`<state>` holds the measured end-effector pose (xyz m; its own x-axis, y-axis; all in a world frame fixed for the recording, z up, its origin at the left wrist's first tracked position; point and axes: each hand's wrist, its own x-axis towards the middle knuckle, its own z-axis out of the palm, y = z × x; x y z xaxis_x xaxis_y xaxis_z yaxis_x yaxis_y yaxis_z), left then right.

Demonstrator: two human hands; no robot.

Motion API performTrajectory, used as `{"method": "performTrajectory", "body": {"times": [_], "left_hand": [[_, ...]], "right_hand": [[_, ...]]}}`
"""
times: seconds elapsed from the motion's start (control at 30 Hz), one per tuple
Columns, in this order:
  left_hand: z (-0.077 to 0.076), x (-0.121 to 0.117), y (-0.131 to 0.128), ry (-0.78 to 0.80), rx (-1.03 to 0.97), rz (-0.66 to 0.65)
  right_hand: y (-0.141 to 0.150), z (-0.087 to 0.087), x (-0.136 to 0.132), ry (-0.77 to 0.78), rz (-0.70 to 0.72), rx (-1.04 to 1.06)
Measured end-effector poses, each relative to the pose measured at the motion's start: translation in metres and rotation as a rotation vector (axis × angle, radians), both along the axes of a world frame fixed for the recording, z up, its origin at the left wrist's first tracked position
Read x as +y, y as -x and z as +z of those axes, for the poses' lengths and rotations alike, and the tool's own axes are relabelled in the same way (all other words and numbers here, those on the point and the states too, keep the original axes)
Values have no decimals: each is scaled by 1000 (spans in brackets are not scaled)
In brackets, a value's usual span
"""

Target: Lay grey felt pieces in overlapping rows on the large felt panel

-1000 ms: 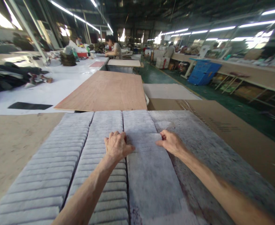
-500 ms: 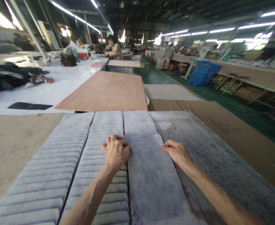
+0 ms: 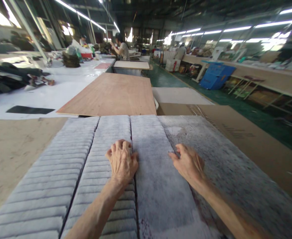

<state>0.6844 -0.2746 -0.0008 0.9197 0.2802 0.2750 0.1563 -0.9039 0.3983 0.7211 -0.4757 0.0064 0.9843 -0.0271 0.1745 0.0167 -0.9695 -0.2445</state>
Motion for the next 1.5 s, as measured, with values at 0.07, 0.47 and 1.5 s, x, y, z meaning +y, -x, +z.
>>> {"method": "performTrajectory", "body": {"times": [0.07,0.47,1.5], "left_hand": [[-1,1,5,-57,-47,-124],[6,1,-8,-21,176,-225],[8,3,-5,149,227,-98]], "right_hand": [[-1,1,-2,18,90,-35],[-28,3,-11,12,349,-24],[-24,-6,-18,-391,-37,263]]}}
